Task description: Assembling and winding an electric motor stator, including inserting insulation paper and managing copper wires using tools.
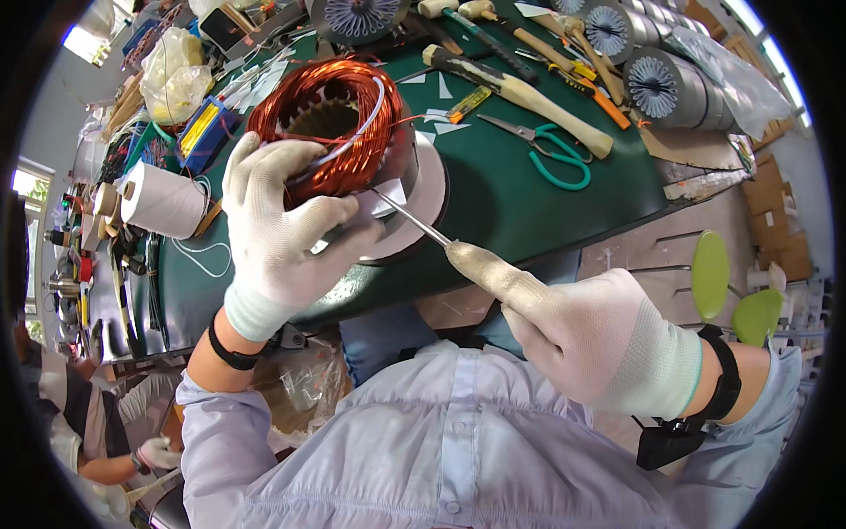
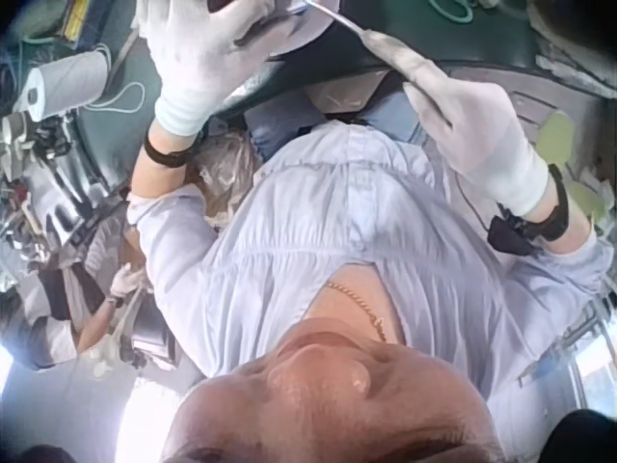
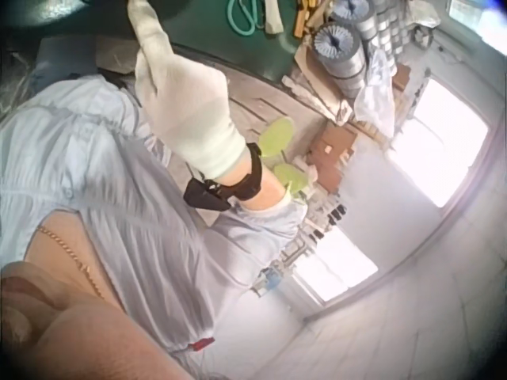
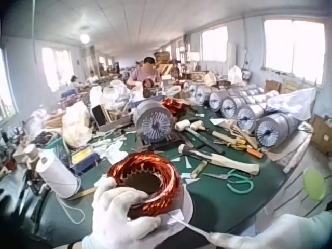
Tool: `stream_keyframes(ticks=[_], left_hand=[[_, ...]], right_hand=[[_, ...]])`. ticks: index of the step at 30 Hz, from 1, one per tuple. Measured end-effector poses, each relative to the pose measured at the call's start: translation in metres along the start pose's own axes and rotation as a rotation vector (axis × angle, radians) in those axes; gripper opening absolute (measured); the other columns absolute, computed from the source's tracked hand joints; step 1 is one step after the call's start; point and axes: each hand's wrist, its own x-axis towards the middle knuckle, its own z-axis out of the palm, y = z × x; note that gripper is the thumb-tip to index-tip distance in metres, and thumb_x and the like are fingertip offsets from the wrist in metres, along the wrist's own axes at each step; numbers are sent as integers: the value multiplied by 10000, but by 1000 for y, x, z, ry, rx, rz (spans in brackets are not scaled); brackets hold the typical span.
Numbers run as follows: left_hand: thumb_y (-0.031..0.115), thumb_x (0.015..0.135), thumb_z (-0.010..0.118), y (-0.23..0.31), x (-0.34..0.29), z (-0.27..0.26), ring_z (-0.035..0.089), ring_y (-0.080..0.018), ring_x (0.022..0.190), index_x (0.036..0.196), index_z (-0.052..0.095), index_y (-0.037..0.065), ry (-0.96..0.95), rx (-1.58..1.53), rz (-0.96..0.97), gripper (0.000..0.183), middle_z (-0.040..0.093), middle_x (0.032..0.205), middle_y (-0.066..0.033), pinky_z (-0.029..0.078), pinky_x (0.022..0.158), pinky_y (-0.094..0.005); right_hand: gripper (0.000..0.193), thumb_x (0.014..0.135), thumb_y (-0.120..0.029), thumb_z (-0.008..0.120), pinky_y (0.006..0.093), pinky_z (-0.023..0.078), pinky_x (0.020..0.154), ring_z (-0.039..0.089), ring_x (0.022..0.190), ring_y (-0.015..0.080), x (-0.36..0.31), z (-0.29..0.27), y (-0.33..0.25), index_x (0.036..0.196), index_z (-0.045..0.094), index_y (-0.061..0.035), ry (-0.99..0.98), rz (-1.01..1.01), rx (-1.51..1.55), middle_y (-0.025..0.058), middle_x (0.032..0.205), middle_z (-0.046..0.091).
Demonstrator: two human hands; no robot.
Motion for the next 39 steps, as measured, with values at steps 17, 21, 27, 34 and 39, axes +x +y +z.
stream_keyframes(ticks=[17, 21, 27, 34, 39], left_hand=[[255, 640, 906, 17, 6, 10, 631, -317, 959, 857, 701, 174, 37, 77, -61, 309, 652, 1209, -150, 486, 836, -432], [88, 861, 741, -31, 56, -31, 682, -353, 991, 1063, 712, 75, -256, -228, -439, 205, 698, 1089, -149, 526, 883, -456], [89, 976, 652, -82, 80, 15, 691, -296, 1022, 1212, 676, 23, -313, -303, -329, 246, 718, 1071, -150, 526, 928, -375], [38, 952, 654, -43, 15, 5, 666, -292, 1054, 1186, 705, 65, 396, -338, -410, 240, 675, 1187, -145, 518, 962, -380], [225, 633, 891, 27, -29, 3, 467, -416, 1354, 927, 726, 220, 101, 232, 34, 337, 599, 1396, -112, 443, 1062, -537]], right_hand=[[697, 918, -76, 619, 392, 514, 484, 616, 494, 286, 67, 41, 44, 1591, 441, -114, 184, -302, -82, 90, 616, 590], [692, 907, -64, 630, 374, 500, 474, 593, 477, 252, 65, 43, 44, 1578, 467, -115, 152, -222, -170, 52, 601, 564], [680, 903, -61, 648, 369, 480, 462, 557, 446, 229, 74, 69, 57, 1562, 491, -120, 369, -390, -55, 19, 550, 484], [610, 970, -88, 593, 431, 537, 533, 662, 571, 327, 65, 74, 47, 1564, 455, -74, 353, -320, 156, 149, 703, 661], [539, 949, -75, 596, 412, 552, 560, 659, 581, 317, 61, 74, 39, 1474, 519, 22, 304, -297, 218, 215, 926, 721]])
